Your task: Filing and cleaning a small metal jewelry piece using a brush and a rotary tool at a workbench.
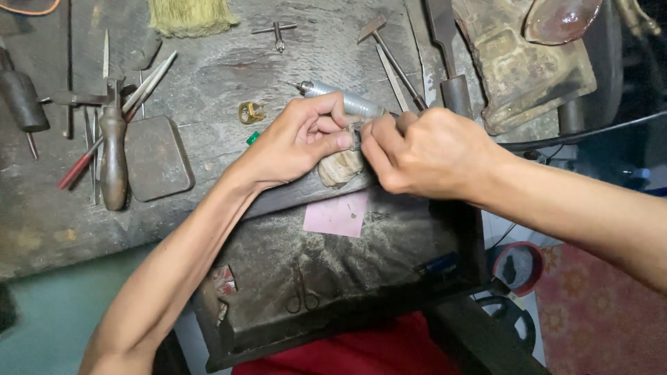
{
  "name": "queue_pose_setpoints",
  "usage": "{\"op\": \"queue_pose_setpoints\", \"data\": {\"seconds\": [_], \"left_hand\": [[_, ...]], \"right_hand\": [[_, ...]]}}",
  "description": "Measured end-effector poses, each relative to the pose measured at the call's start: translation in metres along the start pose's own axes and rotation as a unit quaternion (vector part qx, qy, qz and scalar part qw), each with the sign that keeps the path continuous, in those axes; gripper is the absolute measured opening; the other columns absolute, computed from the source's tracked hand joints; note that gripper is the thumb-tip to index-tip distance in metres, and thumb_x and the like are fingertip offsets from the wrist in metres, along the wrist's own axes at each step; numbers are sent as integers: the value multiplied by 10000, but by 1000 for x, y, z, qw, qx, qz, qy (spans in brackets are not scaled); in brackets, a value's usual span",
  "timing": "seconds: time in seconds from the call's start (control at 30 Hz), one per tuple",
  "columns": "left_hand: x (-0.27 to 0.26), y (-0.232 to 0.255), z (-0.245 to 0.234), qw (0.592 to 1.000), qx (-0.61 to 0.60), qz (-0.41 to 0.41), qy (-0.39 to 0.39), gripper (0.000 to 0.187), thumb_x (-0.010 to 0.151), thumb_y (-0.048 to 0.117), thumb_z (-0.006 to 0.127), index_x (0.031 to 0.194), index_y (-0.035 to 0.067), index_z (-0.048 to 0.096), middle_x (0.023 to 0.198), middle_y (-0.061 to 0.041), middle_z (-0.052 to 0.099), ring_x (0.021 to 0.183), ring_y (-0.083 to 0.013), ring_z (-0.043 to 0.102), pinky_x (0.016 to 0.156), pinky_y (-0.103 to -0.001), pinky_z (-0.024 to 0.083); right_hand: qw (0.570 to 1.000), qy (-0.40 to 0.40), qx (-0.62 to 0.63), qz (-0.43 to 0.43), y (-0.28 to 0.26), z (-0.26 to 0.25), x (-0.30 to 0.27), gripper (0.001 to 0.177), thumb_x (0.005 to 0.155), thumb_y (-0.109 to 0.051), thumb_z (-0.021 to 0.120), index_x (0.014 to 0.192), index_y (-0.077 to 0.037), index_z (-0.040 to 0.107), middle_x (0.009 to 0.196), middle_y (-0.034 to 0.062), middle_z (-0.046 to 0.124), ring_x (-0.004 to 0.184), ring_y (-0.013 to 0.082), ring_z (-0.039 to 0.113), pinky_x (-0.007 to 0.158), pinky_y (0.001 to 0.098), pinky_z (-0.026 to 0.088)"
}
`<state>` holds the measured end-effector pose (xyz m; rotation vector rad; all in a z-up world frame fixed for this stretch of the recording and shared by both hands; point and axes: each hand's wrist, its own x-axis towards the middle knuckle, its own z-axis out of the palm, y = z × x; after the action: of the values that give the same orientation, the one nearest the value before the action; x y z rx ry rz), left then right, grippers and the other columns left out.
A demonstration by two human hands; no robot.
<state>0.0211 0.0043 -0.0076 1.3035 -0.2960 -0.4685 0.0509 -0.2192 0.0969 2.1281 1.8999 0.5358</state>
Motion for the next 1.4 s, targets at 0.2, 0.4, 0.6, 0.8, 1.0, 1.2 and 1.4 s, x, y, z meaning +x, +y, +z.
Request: {"op": "queue_pose_setpoints", "data": {"seconds": [0.2, 0.4, 0.6, 0.8, 1.0, 1.2, 1.4], "left_hand": [[-3, 3, 0, 1000, 0, -6, 0, 103, 1006, 54, 655, 1054, 43, 564, 981, -175, 768, 861, -82, 643, 829, -256, 595], [-3, 0, -1, 1000, 10, -6, -6, 106, 1009, 56, 650, 1062, 42, 560, 1007, -176, 766, 880, -82, 643, 851, -267, 593], [-7, 28, 4, 999, -19, -16, -27, 113, 1021, 73, 629, 1105, 37, 562, 1077, -176, 766, 917, -95, 675, 880, -288, 592], [-10, 47, 7, 998, -41, 10, -48, 160, 1057, 75, 556, 1216, 61, 537, 1165, -127, 727, 992, -85, 621, 957, -295, 554], [-9, 43, 6, 996, -54, 16, -63, 197, 1057, 30, 520, 1254, 52, 518, 1264, -181, 699, 1076, -141, 647, 996, -332, 548], [-8, 42, 6, 996, -50, 18, -69, 205, 1053, 29, 518, 1258, 44, 519, 1320, -208, 677, 1121, -188, 664, 1019, -357, 545], [-8, 38, 6, 997, -48, 13, -54, 242, 1029, 64, 586, 1262, 20, 537, 1321, -226, 675, 1126, -175, 670, 1020, -315, 547]], "right_hand": [[738, -39, 499, 453, -1, 1, 16, 147, 852, -144, 743, 707, -119, 741, 470, 46, 553, 442, 230, 539, 475, 302, 422], [925, -51, 287, 245, -6, -2, 4, 268, 986, -164, 596, 731, -101, 544, 544, 69, 505, 484, 332, 601, 473, 383, 503], [863, 18, 396, 314, -9, -6, -1, 176, 1009, -168, 615, 886, -54, 671, 653, 114, 615, 634, 358, 683, 515, 394, 533], [820, 131, 419, 368, -27, -10, -15, 83, 975, -60, 673, 1012, -28, 740, 733, 118, 681, 674, 348, 697, 573, 367, 552], [810, 166, 395, 401, -39, -16, -26, 239, 921, -53, 758, 1157, -11, 748, 979, 122, 782, 885, 340, 760, 726, 366, 595], [808, 154, 403, 402, -43, -19, -26, 189, 936, -46, 712, 1117, -55, 765, 887, 73, 756, 791, 327, 743, 674, 365, 588], [796, 147, 432, 398, -44, -19, -25, 192, 945, -57, 682, 1123, -43, 751, 907, 94, 754, 818, 371, 737, 679, 395, 586]]}}
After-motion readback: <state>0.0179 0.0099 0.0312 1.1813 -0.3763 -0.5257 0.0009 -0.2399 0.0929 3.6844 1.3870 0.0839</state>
